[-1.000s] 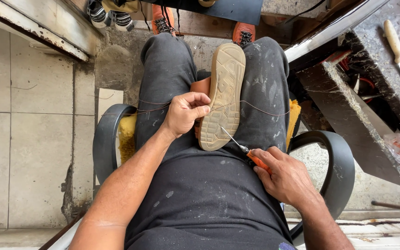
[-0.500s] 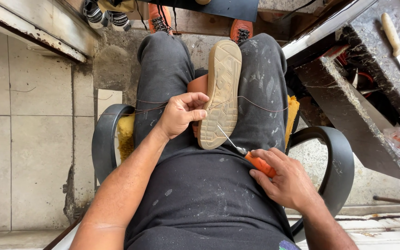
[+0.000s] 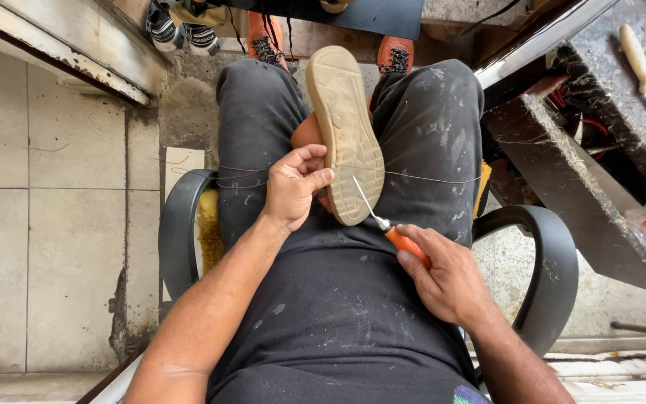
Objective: Stitching the sole of a sandal using a hand awl and thread
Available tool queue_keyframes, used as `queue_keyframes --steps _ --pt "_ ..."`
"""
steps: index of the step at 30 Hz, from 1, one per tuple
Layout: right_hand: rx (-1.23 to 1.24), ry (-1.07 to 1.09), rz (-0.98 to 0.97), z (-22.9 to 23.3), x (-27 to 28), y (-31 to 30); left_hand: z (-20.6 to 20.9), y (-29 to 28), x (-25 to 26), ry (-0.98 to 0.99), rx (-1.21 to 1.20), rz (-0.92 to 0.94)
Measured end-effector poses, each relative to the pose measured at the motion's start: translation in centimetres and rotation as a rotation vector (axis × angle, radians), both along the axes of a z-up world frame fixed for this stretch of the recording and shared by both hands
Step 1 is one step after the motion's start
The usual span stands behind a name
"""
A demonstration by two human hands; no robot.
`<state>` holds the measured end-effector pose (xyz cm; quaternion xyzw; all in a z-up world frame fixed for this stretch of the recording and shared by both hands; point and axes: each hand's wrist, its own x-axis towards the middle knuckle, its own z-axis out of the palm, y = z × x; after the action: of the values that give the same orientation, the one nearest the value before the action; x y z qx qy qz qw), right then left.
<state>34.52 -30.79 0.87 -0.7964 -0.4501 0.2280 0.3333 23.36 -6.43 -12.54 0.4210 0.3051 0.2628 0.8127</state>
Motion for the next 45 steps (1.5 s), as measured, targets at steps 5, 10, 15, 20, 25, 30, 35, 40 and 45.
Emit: queue_keyframes --steps 5,10,15,20,25,30,35,40,45 --pt "0.001 0.009 -0.005 0.2 -1.0 0.9 -0.1 -0.4 0.0 0.019 -0.014 0.022" --pt "0.03 0.029 -0.02 0.2 -1.5 2.0 -1.4 -0.3 0.0 0.013 -0.007 0.027" --pt "0.037 0.046 -0.033 0.0 -1.7 2.2 -2.2 0.0 -0.3 0.017 -0.002 0.022" --pt "0.048 0.042 -0.033 -0.1 -1.8 2.1 -1.8 -0.1 -0.3 0.01 -0.001 0.02" --pt "0.06 0.045 -0.006 0.3 -1.7 2.4 -0.9 0.0 -0.4 -0.002 0.006 0.009" --pt "-0.004 0.057 -0.022 0.7 -1.6 2.3 -1.5 0.0 -0.4 -0.005 0.015 0.006" --pt "-0.01 0.061 -0.038 0.4 -1.8 2.2 -1.4 0.1 -0.5 -0.012 0.02 0.0" --pt "-0.02 0.036 -0.023 0.2 -1.7 2.1 -1.8 0.2 -0.5 -0.01 0.033 -0.007" --pt "-0.024 0.008 -0.006 0.5 -1.7 2.2 -1.6 0.1 -0.5 -0.009 0.039 -0.011"
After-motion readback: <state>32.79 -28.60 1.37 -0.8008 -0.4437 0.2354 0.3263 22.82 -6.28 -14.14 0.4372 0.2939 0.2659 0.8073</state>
